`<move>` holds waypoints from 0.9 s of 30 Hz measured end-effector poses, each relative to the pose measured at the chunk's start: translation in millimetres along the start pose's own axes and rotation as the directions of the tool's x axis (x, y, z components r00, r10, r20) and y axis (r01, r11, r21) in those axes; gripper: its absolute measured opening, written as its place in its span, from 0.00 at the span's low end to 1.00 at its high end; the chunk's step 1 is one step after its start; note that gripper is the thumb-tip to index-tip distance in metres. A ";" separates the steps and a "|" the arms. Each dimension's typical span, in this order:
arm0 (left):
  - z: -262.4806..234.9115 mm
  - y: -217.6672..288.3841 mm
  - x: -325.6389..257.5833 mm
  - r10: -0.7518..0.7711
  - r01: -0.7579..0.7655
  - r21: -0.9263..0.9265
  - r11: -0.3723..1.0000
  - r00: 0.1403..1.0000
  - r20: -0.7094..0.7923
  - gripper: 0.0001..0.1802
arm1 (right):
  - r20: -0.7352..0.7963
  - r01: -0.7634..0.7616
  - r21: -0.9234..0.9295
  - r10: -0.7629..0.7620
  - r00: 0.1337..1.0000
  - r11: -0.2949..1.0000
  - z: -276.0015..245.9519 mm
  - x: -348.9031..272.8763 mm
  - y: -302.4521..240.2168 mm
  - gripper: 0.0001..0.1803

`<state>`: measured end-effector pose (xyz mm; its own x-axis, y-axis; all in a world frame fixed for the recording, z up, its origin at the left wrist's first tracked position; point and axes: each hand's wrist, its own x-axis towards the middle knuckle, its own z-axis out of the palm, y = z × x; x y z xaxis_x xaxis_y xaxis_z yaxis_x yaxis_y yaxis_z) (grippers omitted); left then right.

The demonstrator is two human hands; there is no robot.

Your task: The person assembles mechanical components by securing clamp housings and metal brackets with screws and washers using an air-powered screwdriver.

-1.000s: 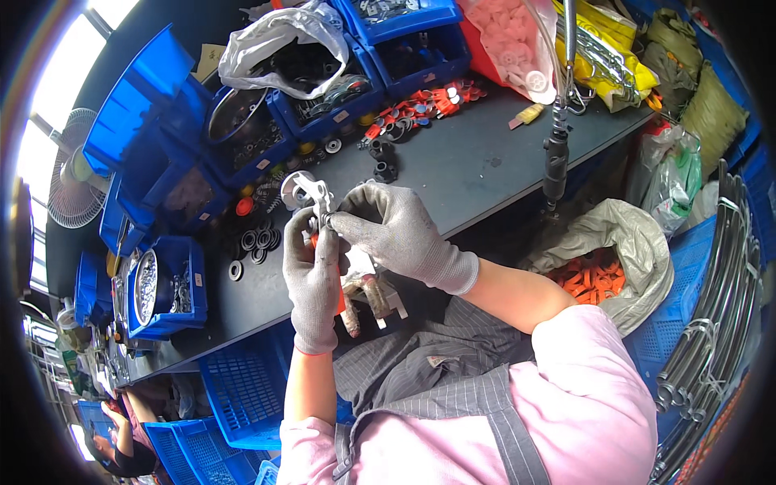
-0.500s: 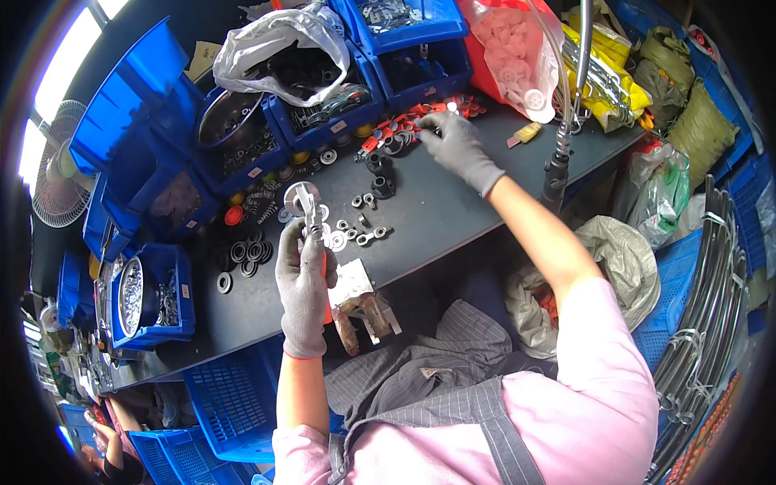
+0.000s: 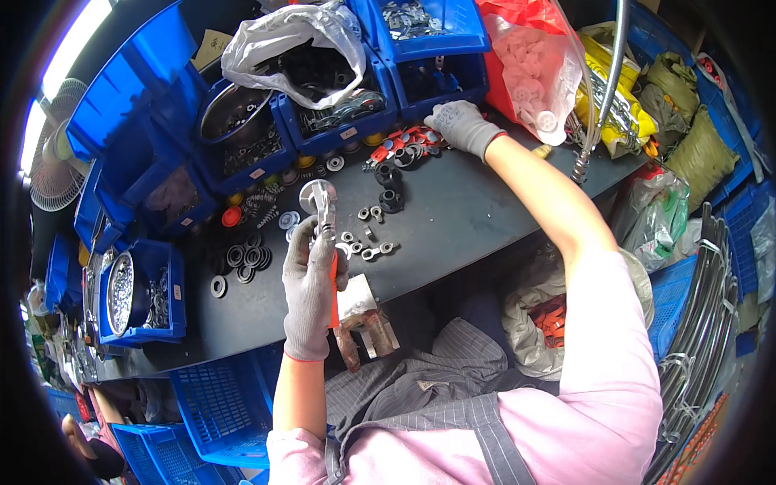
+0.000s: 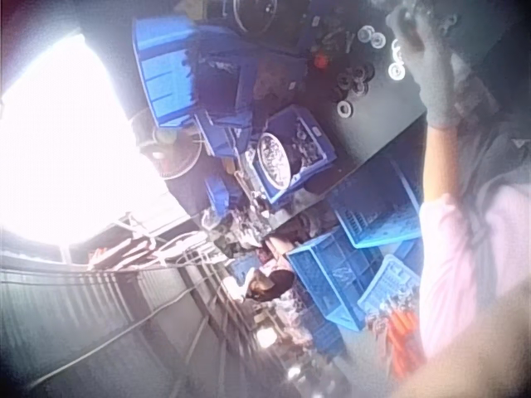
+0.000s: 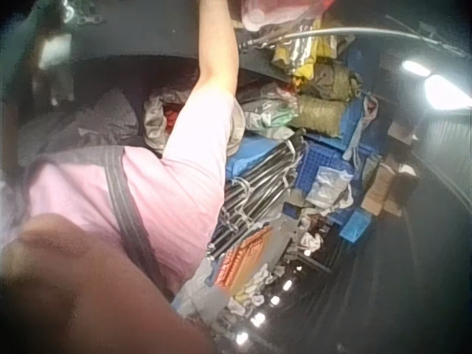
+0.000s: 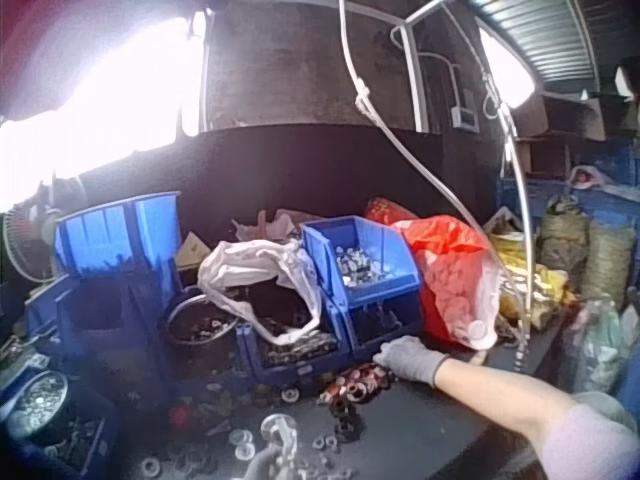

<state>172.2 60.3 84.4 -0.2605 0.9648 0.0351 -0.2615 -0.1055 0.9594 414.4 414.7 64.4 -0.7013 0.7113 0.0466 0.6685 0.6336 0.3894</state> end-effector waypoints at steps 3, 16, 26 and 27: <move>-4.0 10.5 -1.4 -0.029 0.029 -0.001 1.000 1.000 -0.007 0.21 | 0.066 0.073 -0.055 -0.070 0.995 0.996 -17.3 1.9 -4.4 0.10; -10.8 22.8 -28.5 -0.070 0.072 0.027 0.997 0.996 -0.055 0.23 | -0.069 -0.017 0.223 0.034 0.997 0.975 -16.8 -24.6 -5.1 0.31; -12.3 30.6 -33.6 -0.071 0.068 -0.048 0.997 0.994 -0.079 0.22 | -0.103 -0.155 0.223 0.181 0.978 0.962 -42.9 -28.3 -16.5 0.10; -14.7 27.5 -31.8 -0.069 0.063 -0.063 0.996 0.993 -0.100 0.22 | -0.178 -0.097 0.437 0.192 0.965 0.894 -70.9 -43.4 -37.2 0.12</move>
<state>159.5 23.2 105.6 -0.3340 0.9407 -0.0591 -0.3349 -0.0598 0.9403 402.5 338.7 113.1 -0.5928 0.7540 0.2830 0.7741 0.6303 -0.0580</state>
